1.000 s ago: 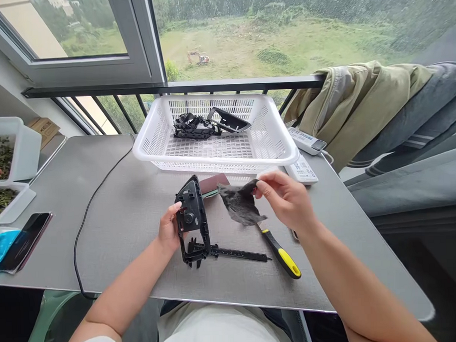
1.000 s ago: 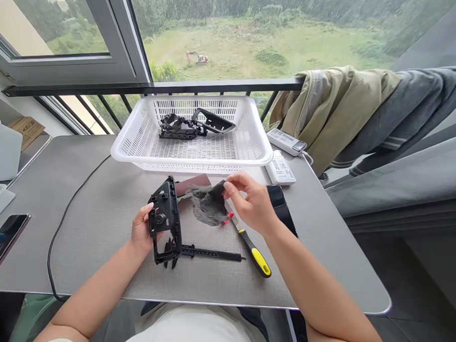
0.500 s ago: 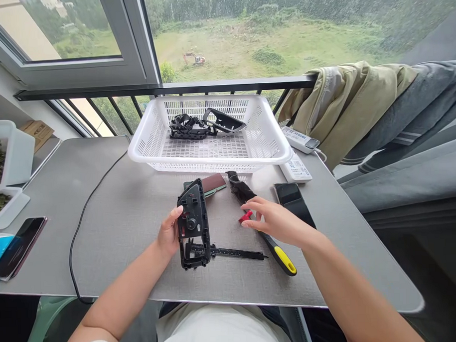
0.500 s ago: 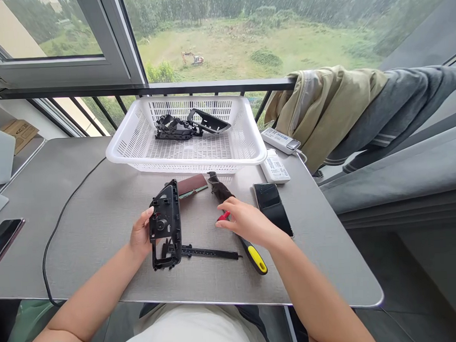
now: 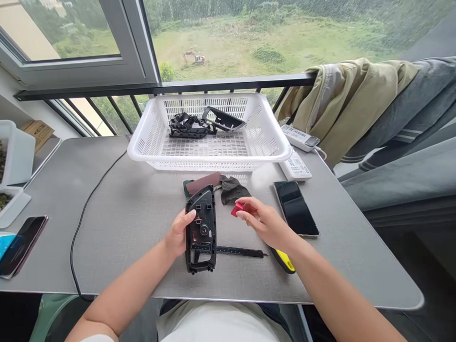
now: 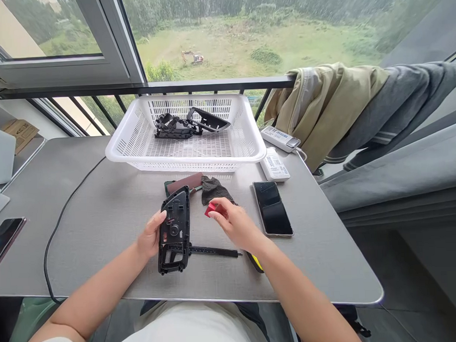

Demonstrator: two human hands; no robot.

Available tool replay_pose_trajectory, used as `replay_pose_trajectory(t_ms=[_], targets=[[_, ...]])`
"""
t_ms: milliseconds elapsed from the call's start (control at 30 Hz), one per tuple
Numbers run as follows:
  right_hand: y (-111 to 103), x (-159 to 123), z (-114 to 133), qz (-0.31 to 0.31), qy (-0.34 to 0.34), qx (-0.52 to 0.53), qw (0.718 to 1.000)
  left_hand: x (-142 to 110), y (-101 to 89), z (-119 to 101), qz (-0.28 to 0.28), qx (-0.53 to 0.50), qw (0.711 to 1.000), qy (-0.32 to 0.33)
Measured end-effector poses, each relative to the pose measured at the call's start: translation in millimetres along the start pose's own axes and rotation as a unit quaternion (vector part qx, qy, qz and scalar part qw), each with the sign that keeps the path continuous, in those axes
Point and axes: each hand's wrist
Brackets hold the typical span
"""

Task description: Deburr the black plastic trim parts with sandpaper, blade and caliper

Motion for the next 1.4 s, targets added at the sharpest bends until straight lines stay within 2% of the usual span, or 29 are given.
replay_pose_trajectory(t_ms=[67,133,267,433,533,600,733,833,933,1067,1133,1233,1300,1400], targets=[[6.8,-4.5,13.5,-0.012,-0.001,0.099,0.995,-0.8,0.5,3.5,-0.007,0.021,1.000,0.008],[14.2,-7.6,24.6,-0.030,-0.032,0.130,0.991,-2.0,0.5,6.6,-0.014,0.045,0.999,0.008],[25.1,-9.6,36.3,-0.097,-0.114,0.043,0.988,-4.3,0.3,9.9,-0.018,0.075,0.997,0.004],[42.1,-9.9,37.4,-0.107,-0.121,-0.036,0.986,-5.8,2.0,10.4,-0.016,0.081,0.996,0.020],[53.8,-7.8,36.2,-0.118,-0.106,-0.015,0.987,-7.8,3.0,8.9,-0.013,0.091,0.995,0.034],[56.1,-5.7,35.2,-0.104,-0.092,0.022,0.990,-9.8,4.3,7.3,-0.007,0.102,0.994,0.040],[43.5,-0.9,29.6,-0.047,-0.051,0.076,0.995,-13.2,8.5,5.3,-0.001,0.145,0.988,0.062],[31.5,4.0,19.5,0.003,0.020,-0.042,0.999,-13.8,12.0,4.6,-0.033,0.208,0.972,0.100],[28.5,8.9,8.8,0.054,0.072,-0.148,0.985,-13.7,15.8,3.8,-0.052,0.305,0.942,0.132],[29.1,6.7,5.9,0.025,0.102,-0.171,0.980,-15.7,23.3,5.5,-0.026,0.410,0.900,0.148],[27.4,-1.5,9.4,0.007,0.101,-0.125,0.987,-17.8,29.6,9.8,-0.005,0.437,0.887,0.152],[26.1,-21.3,15.6,0.016,0.077,0.064,0.995,-20.5,45.1,22.1,0.039,0.451,0.879,0.150],[26.9,-36.5,17.3,0.019,0.060,0.192,0.979,-21.1,60.4,33.5,0.074,0.469,0.867,0.150],[25.1,-60.7,11.7,-0.067,0.033,0.290,0.954,-19.9,89.3,54.6,0.140,0.523,0.825,0.165]])
Point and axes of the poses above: each hand's wrist, its own x-axis towards the middle knuckle, its own y-axis out of the palm, z = x × y, and after that the axes turned 13 degrees about -x, right-handed
